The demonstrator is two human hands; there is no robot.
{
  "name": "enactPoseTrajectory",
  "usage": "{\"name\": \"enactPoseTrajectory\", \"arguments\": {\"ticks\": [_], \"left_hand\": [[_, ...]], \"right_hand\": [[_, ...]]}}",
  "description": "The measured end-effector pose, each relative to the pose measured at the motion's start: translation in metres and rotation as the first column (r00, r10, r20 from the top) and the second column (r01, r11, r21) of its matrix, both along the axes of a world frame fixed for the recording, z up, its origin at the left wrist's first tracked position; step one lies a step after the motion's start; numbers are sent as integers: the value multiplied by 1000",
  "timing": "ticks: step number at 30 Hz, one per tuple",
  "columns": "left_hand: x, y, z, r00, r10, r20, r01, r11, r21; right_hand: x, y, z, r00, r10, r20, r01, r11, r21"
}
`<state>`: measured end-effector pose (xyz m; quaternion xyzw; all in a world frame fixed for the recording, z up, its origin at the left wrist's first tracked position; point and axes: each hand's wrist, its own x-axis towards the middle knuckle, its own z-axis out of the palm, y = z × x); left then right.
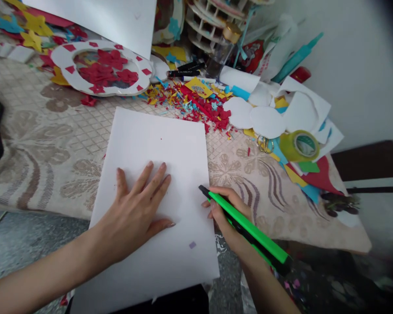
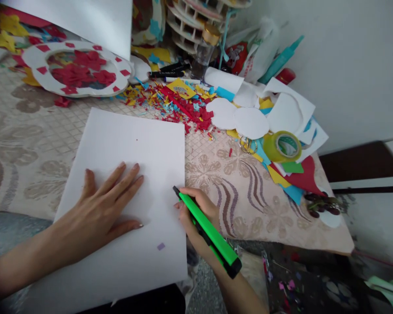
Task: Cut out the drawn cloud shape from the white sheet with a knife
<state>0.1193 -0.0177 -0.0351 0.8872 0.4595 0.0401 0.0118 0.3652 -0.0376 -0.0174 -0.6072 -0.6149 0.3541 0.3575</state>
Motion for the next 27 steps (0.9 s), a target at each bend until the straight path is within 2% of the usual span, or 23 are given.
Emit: {"name": "enactPoseTrajectory", "arguments": {"ticks": [11,21,27], "left_hand": [[1,0,1,999,8,54,-6,999,-38],[0,2,3,1000,-10,17,10,1000,-9],[0,1,2,1000,-14,-3,14,1000,-5]], "right_hand": [[-2,-12,-6,998,-59,33,56,996,63],[2,-28,-8,996,-89,20,89,996,-22],[-5,-32,-7,990,-129,59,128,991,29]]}}
